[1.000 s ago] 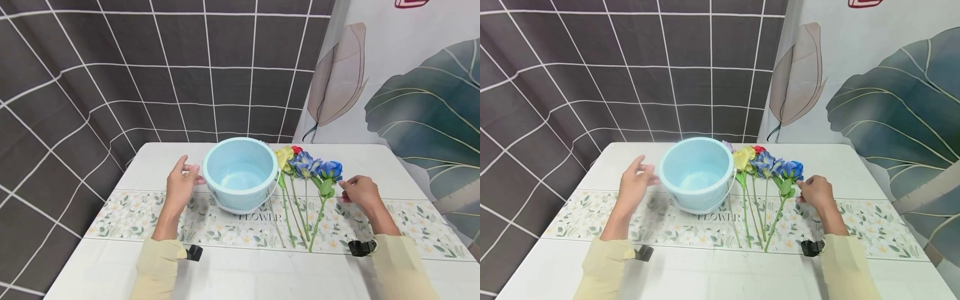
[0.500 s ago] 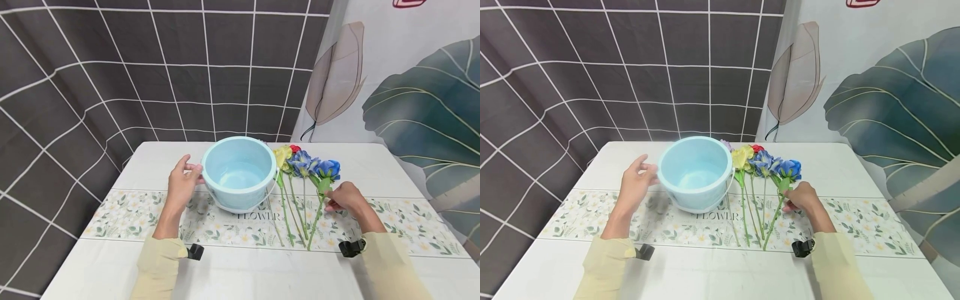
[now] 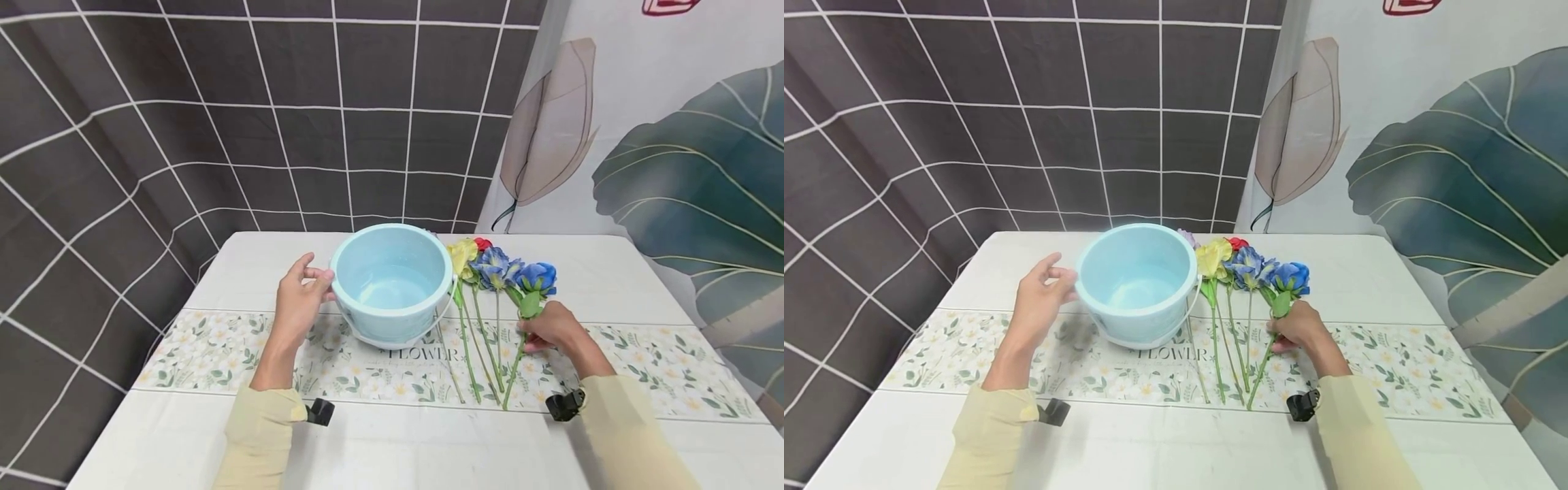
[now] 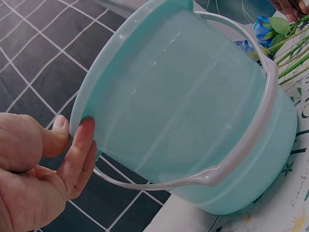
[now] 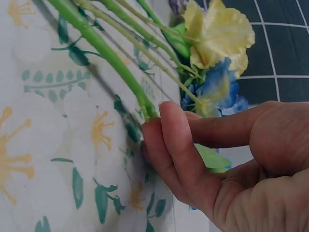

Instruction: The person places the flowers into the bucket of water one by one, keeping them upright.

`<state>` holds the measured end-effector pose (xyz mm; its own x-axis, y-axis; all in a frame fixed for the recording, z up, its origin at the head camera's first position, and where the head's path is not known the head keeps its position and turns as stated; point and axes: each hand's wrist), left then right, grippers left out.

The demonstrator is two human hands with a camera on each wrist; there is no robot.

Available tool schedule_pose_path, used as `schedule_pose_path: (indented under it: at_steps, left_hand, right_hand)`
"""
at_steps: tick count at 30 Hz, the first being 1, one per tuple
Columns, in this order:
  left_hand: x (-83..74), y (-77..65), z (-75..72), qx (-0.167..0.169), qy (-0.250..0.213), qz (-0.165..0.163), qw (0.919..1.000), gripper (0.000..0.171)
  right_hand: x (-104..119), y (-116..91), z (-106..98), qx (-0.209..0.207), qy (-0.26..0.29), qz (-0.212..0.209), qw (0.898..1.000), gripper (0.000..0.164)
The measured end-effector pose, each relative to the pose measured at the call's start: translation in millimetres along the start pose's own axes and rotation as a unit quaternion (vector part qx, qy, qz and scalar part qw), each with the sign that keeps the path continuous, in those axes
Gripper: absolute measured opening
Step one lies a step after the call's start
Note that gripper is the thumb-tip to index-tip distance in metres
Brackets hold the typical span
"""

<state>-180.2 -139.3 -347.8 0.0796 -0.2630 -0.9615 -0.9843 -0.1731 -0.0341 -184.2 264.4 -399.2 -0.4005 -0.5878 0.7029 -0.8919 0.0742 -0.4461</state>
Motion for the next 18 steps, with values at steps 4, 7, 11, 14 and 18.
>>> schedule_pose_path:
  at_steps: [4, 7, 11, 14, 18]
  left_hand:
    - [0.3, 0.3, 0.6, 0.001, 0.001, -0.003, 1.0000, 0.061]
    - [0.6, 0.3, 0.6, 0.000, -0.001, -0.003, 1.0000, 0.061]
    - [0.7, 0.4, 0.6, 0.000, -0.005, 0.002, 1.0000, 0.059]
    - [0.3, 0.2, 0.8, 0.001, -0.010, 0.006, 0.9999, 0.058]
    - [-0.9, -0.4, 0.9, 0.002, -0.019, 0.004, 0.9998, 0.057]
  right_hand:
    - [-1.5, 3.5, 2.3, -0.006, -0.001, 0.004, 1.000, 0.025]
    - [-0.7, 5.0, 3.4, -0.010, -0.004, 0.005, 1.000, 0.023]
    - [0.6, 4.9, 4.0, -0.015, -0.011, 0.007, 1.000, 0.019]
    - [1.1, 4.5, 4.4, -0.017, -0.021, 0.008, 1.000, 0.018]
    - [1.0, 3.5, 4.1, -0.027, -0.039, 0.010, 0.999, 0.016]
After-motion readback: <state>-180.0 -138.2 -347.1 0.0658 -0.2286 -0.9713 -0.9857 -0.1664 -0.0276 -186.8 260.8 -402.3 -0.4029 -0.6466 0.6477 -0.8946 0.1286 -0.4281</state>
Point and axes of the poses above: each hand's wrist, its own y-axis towards the middle knuckle, its own z-axis out of the palm, x = y × z, and after that the axes turned 3 degrees about -z, right-handed
